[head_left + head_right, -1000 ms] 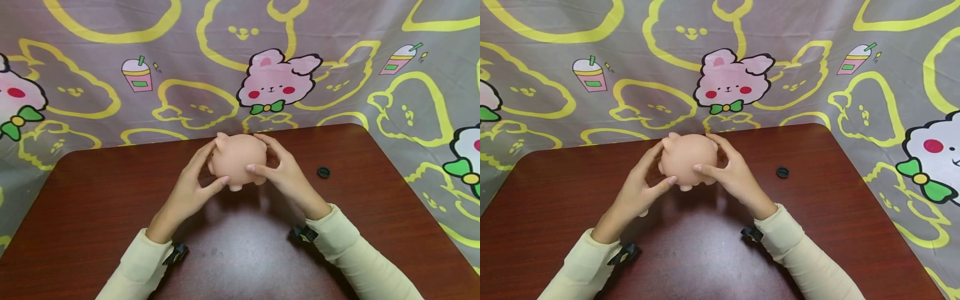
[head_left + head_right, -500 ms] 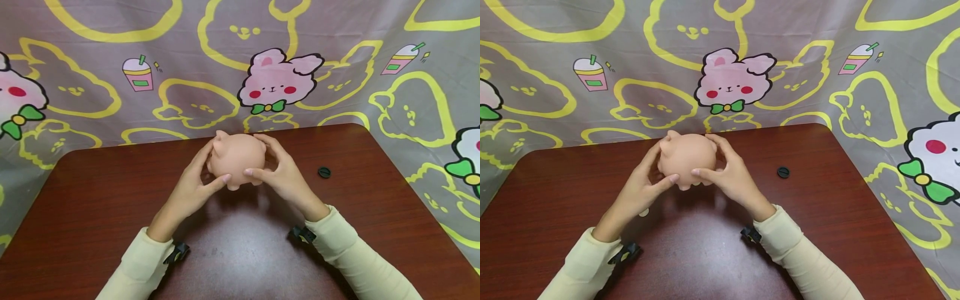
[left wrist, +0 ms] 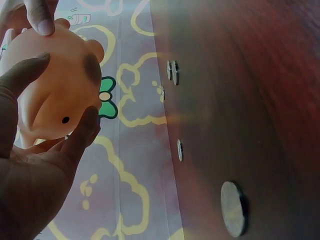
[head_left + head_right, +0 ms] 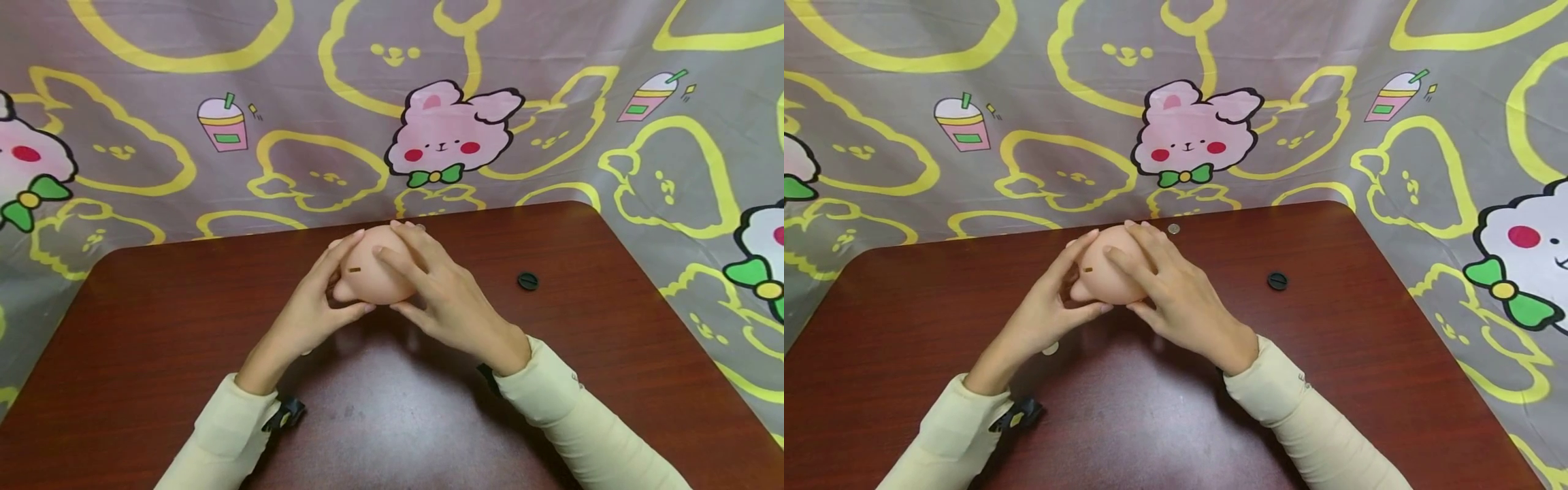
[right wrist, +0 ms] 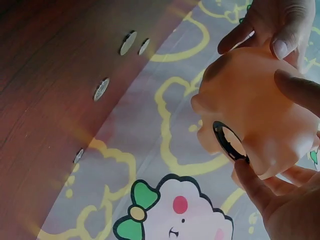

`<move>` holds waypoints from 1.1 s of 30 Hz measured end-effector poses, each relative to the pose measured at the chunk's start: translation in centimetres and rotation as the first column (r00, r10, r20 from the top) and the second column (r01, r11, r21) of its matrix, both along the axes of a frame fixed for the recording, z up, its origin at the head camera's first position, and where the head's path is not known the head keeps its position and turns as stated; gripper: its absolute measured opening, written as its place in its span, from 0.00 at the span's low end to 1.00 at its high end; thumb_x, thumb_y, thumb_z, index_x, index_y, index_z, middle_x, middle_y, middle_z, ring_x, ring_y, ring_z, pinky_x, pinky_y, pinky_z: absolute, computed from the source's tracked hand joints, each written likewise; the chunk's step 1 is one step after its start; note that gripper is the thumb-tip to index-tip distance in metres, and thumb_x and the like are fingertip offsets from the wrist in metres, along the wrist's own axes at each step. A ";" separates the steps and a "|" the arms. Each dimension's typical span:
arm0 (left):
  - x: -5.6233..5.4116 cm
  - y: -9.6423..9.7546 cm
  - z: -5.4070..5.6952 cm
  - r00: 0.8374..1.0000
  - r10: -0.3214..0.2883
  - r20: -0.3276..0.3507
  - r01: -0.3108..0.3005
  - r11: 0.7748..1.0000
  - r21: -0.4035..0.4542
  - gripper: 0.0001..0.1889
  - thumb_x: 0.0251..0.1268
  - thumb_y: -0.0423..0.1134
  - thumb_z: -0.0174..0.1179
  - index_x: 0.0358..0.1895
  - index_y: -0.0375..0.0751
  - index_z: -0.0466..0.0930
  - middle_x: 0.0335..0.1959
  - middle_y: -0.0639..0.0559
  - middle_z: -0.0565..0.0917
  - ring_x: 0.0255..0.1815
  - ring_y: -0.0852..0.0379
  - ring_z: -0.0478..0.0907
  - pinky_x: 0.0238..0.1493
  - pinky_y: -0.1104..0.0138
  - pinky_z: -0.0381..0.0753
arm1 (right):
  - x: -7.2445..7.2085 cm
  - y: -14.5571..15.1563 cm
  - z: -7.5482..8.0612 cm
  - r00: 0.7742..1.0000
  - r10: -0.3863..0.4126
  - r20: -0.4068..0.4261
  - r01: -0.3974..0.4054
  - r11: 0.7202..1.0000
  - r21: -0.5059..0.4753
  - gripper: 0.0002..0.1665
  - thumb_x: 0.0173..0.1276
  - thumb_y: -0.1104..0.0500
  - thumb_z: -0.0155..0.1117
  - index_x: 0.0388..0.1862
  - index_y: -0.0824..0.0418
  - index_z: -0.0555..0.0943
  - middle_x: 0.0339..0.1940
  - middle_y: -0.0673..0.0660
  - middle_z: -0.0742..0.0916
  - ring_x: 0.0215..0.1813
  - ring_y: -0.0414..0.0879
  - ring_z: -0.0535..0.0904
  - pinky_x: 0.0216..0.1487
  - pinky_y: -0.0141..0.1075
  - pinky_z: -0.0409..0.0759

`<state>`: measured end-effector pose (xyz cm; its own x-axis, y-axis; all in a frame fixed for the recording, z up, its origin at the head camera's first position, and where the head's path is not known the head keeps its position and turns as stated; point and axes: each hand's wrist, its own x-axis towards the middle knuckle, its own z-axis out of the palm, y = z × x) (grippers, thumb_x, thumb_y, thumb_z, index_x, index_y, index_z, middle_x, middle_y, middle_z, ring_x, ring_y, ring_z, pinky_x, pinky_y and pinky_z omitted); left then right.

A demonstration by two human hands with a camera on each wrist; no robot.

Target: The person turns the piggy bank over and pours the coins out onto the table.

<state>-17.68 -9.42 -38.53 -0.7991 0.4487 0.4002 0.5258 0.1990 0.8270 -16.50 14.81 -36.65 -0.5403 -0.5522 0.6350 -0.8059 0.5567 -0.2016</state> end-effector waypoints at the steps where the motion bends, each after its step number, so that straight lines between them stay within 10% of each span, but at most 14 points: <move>1: 0.0 -0.1 0.0 1.000 0.002 -0.006 -0.002 1.000 -0.005 0.53 0.55 0.22 0.75 0.83 0.51 0.57 0.78 0.50 0.66 0.73 0.51 0.71 0.68 0.70 0.74 | 0.0 0.0 0.0 1.000 0.000 0.000 0.000 1.000 -0.002 0.52 0.55 0.60 0.86 0.76 0.52 0.68 0.80 0.65 0.68 0.81 0.62 0.65 0.64 0.55 0.83; 7: 0.2 -0.1 0.3 0.999 0.048 -0.014 -0.049 0.999 -0.025 0.53 0.58 0.26 0.76 0.84 0.56 0.57 0.80 0.54 0.64 0.77 0.54 0.66 0.73 0.65 0.71 | -0.2 0.2 -0.1 0.972 0.074 0.224 -0.023 0.975 -0.220 0.52 0.56 0.65 0.85 0.77 0.56 0.68 0.82 0.62 0.68 0.81 0.57 0.65 0.66 0.49 0.81; 11: 0.5 0.2 0.7 0.998 0.044 0.039 -0.046 0.997 0.059 0.51 0.59 0.24 0.74 0.83 0.56 0.58 0.80 0.52 0.62 0.72 0.49 0.72 0.66 0.69 0.78 | -0.3 0.4 -0.2 0.794 0.275 0.543 0.069 0.845 -0.530 0.54 0.60 0.68 0.80 0.81 0.51 0.64 0.79 0.53 0.72 0.73 0.50 0.74 0.62 0.39 0.83; 14: 0.5 0.4 1.5 0.997 0.071 0.044 -0.073 0.996 0.058 0.49 0.60 0.25 0.74 0.83 0.55 0.60 0.78 0.49 0.63 0.67 0.48 0.75 0.61 0.66 0.83 | -0.5 0.5 -0.4 0.626 0.429 0.652 0.178 0.735 -0.654 0.52 0.66 0.69 0.74 0.82 0.47 0.60 0.77 0.52 0.73 0.71 0.51 0.76 0.56 0.36 0.86; 16: 0.4 0.5 2.3 0.993 0.120 0.006 -0.120 0.993 -0.008 0.48 0.59 0.29 0.76 0.81 0.55 0.64 0.78 0.48 0.64 0.69 0.49 0.74 0.59 0.63 0.84 | -1.0 0.5 -0.6 0.564 0.472 0.678 0.213 0.710 -0.671 0.49 0.69 0.69 0.71 0.82 0.48 0.59 0.78 0.53 0.74 0.73 0.52 0.75 0.58 0.36 0.85; 23: 0.4 1.5 5.0 0.970 0.194 -0.146 -0.230 0.928 -0.293 0.43 0.59 0.39 0.79 0.79 0.58 0.69 0.81 0.45 0.64 0.79 0.47 0.66 0.63 0.50 0.80 | -2.0 1.2 -1.5 0.450 0.487 0.749 0.274 0.723 -0.634 0.46 0.72 0.70 0.67 0.82 0.48 0.61 0.79 0.53 0.73 0.72 0.52 0.77 0.62 0.34 0.82; 33: 1.5 2.8 6.1 0.930 0.234 -0.283 -0.350 0.802 -0.485 0.42 0.56 0.44 0.81 0.76 0.59 0.73 0.79 0.41 0.67 0.72 0.40 0.74 0.59 0.38 0.82 | -2.4 1.6 -1.8 0.305 0.498 0.812 0.276 0.770 -0.575 0.49 0.72 0.72 0.65 0.85 0.51 0.55 0.80 0.58 0.69 0.66 0.50 0.81 0.59 0.42 0.86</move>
<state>-16.19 -6.65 -32.47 -0.8544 0.3928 0.3401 0.5136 0.7374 0.4387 -18.85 16.37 -38.43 -0.8956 -0.4408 -0.0594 0.0918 -0.0526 -0.9944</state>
